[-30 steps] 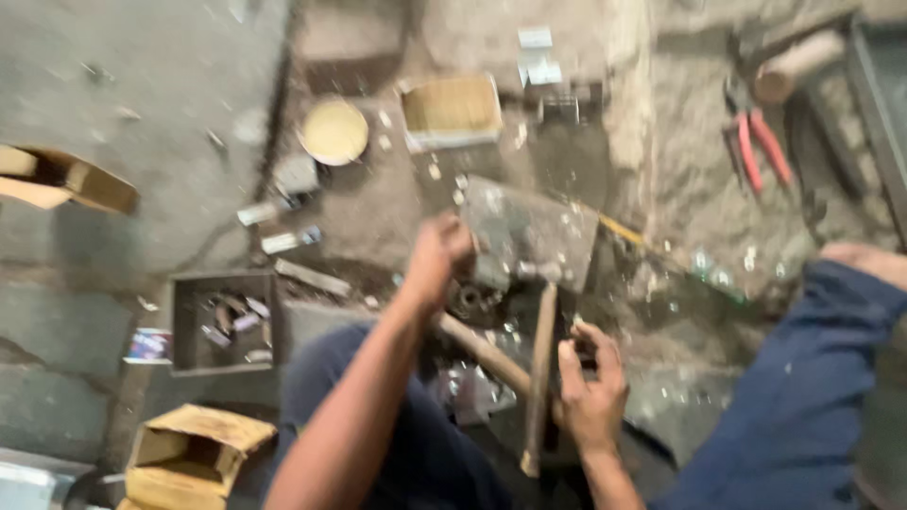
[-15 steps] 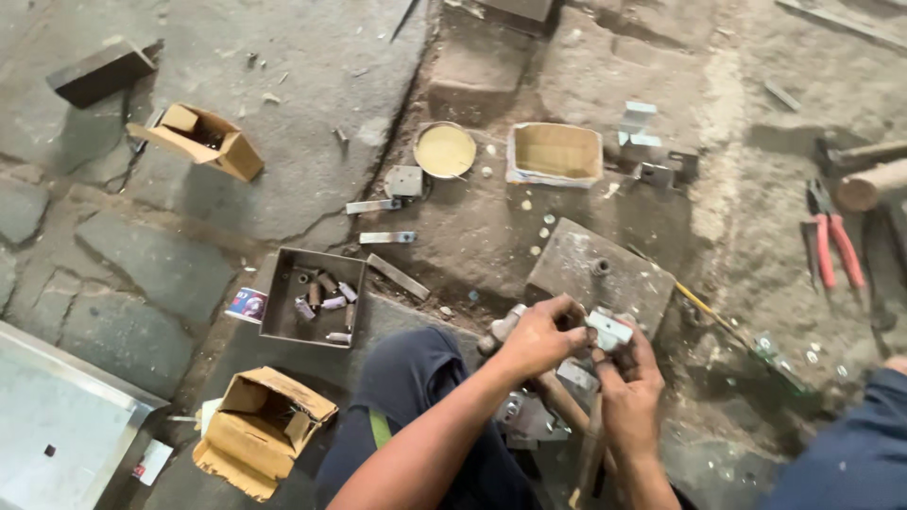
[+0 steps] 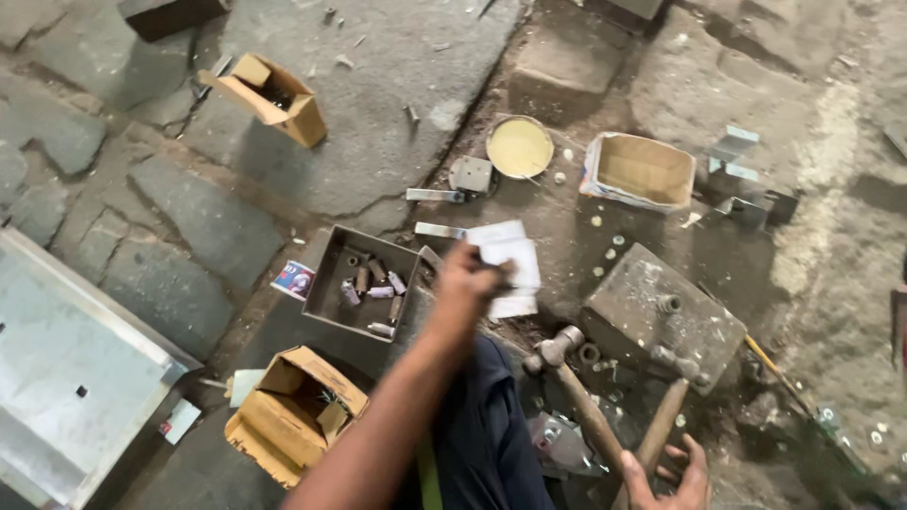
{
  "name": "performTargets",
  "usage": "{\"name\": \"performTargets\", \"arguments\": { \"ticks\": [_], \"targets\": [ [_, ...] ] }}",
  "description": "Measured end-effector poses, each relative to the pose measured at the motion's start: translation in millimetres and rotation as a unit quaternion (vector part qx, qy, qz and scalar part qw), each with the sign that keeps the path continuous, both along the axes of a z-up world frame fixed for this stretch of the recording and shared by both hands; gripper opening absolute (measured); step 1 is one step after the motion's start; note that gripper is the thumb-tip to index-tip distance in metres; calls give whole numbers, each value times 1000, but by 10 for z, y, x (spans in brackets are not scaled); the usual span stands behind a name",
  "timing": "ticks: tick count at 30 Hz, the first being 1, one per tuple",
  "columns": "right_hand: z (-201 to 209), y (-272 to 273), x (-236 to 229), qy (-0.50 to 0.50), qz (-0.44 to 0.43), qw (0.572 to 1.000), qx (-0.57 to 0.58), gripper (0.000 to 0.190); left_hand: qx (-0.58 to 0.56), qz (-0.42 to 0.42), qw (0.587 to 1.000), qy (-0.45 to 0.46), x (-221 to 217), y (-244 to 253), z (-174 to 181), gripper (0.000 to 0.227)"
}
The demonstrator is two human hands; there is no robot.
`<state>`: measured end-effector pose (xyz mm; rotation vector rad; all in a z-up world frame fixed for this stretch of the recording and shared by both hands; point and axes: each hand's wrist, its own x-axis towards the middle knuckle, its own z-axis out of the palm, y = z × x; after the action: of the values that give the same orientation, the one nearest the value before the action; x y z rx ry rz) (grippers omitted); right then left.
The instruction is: The person sits on the floor and uses a hammer to strike small metal pieces placed on a metal block. They repeatedly pick up metal pieces, position them on the block, and hammer them to shape or flatten them.
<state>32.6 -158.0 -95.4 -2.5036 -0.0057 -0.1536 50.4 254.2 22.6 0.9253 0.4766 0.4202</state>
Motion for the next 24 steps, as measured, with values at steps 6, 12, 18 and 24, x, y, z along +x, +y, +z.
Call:
{"name": "performTargets", "arguments": {
  "ticks": [6, 12, 18, 24],
  "targets": [
    [-498, -192, 257, -82, 79, 993, -22, 79, 167, 83, 979, 87, -1124, 1713, 496, 14],
    [953, 1928, -442, 87, 256, 923, 272, 72, 313, -168, 925, 139, -1548, 1375, 710, 16],
    [1401, 3680, -768, 243, 284, 849, 373, 28, 356, -290, 875, 153, -1511, 1528, 1010, 19],
    [1036, 3800, -533, 240, 232, 860, 385, 26, 557, -73, 776, 287, -1353, 3363, 537, 23]
  ]
}}
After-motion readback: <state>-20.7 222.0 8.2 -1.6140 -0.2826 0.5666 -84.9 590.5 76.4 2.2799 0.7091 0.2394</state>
